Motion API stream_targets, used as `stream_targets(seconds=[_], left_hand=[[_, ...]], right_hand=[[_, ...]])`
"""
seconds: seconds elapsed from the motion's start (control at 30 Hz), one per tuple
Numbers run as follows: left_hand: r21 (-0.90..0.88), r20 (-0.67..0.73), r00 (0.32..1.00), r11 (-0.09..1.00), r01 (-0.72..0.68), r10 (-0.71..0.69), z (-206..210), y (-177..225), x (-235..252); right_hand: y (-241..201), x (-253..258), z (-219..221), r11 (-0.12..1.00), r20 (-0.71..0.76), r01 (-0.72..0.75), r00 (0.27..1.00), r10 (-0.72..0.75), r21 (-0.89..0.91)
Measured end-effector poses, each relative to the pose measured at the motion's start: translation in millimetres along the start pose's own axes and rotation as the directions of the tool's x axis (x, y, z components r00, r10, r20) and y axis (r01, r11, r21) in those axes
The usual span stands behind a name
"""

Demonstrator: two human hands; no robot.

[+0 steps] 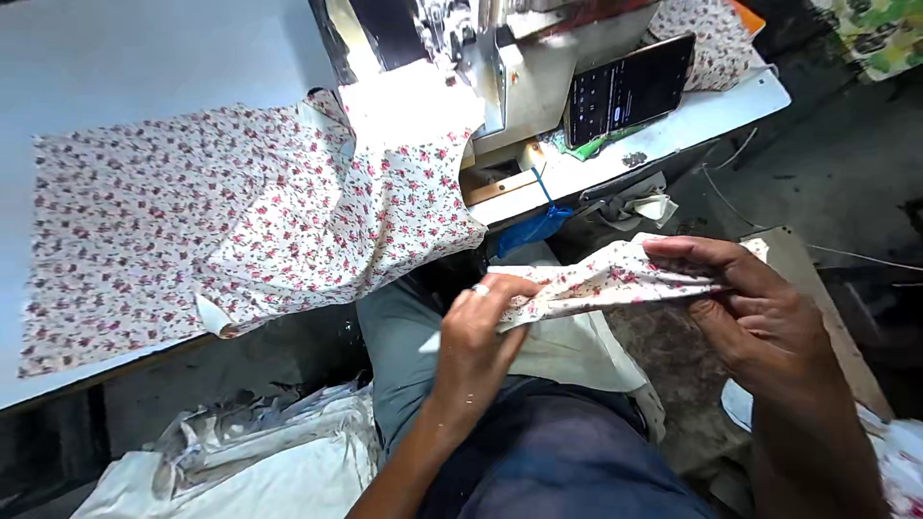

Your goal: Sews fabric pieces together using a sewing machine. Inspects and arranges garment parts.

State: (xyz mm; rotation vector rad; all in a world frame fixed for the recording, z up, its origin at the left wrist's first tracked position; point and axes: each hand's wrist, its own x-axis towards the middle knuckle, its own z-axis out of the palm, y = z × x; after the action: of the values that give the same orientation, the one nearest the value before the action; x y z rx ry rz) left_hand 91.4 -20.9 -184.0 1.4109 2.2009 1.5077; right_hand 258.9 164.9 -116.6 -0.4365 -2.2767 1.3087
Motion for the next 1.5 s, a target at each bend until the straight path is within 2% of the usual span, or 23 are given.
stream_targets(seconds=[0.07,0.17,0.3,0.4,0.47,0.53,0.6,0.67,0.77,0.87,0.97,1.03,1.13,1.23,1.3,1.4,1.5], left_hand=[[0.052,-0.019,0.998,0.997,0.058,-0.057,-20.5,-16.2,-13.8],[0.061,-0.035,0.992,0.99,0.124,-0.122,-49.2,-25.2,-34.4],[-0.113,-0.065,0.97,0.968,0.225,-0.233,-72.5,-14.7,-56.4],[-0.123,-0.208,0.926,0.948,0.295,-0.315,-87.8,2.6,-61.9],[-0.008,-0.28,0.925,0.964,0.265,-0.256,-112.8,8.3,-52.2],[0.172,-0.322,0.936,0.963,0.207,-0.143,-146.7,8.5,-32.3],[0.393,-0.323,0.946,0.906,0.16,-0.027,-182.0,2.7,-5.1],[0.574,-0.285,0.958,0.806,0.145,0.03,-211.2,-7.4,30.1],[0.678,-0.175,0.984,0.72,0.15,-0.04,-231.2,-21.4,92.2],[0.683,-0.033,0.992,0.722,0.111,-0.121,-216.6,-25.9,137.9],[0.547,0.089,0.995,0.837,-0.007,-0.049,-173.7,-13.1,165.2],[0.48,0.141,0.99,0.873,-0.089,0.024,-148.9,-12.2,175.5],[0.423,0.149,0.984,0.893,-0.152,0.097,-129.3,-11.1,179.7],[0.394,0.096,0.992,0.912,-0.111,0.08,-121.4,-2.2,172.7],[0.381,0.07,0.991,0.915,-0.135,0.117,-117.4,-3.7,168.5],[0.404,0.055,0.978,0.891,-0.206,0.201,-115.7,-8.6,173.7],[0.444,0.06,0.969,0.863,-0.241,0.239,-115.1,-21.5,187.3]], right_hand=[[8.9,4.1,-4.8,0.972,-0.036,0.065,0.997,-0.075,-0.227],[19.6,5.9,-7.3,0.922,-0.092,0.097,0.986,-0.141,-0.375],[25.2,13.2,-9.1,0.936,-0.039,0.124,0.989,-0.145,-0.329],[26.1,21.1,-7.3,0.984,0.081,0.134,0.989,-0.125,-0.118],[24.2,36.3,0.2,0.98,0.145,0.175,0.972,-0.187,0.09],[16.5,58.3,14.2,0.958,0.121,0.198,0.967,-0.226,0.209],[4.1,86.5,28.5,0.955,0.055,0.202,0.974,-0.218,0.215],[-6.7,119.5,42.3,0.959,-0.004,0.205,0.978,-0.208,0.194],[-14.4,166.8,63.2,0.966,-0.01,0.229,0.973,-0.23,0.117],[-16.4,194.5,81.7,0.962,0.026,0.259,0.965,-0.262,0.084],[-19.1,203.8,92.5,0.958,0.051,0.242,0.966,-0.252,0.156],[-20.1,202.6,94.7,0.953,0.047,0.206,0.974,-0.221,0.221],[-12.9,185.5,99.7,0.952,0.011,0.123,0.991,-0.132,0.279],[5.0,151.5,115.2,0.907,0.025,0.045,0.998,-0.061,0.419],[12.0,135.5,125.6,0.877,-0.059,0.058,0.998,-0.034,0.476],[12.9,137.6,126.9,0.915,-0.206,0.128,0.977,-0.05,0.383],[18.1,151.9,126.3,0.965,-0.251,0.131,0.965,-0.071,0.229]])
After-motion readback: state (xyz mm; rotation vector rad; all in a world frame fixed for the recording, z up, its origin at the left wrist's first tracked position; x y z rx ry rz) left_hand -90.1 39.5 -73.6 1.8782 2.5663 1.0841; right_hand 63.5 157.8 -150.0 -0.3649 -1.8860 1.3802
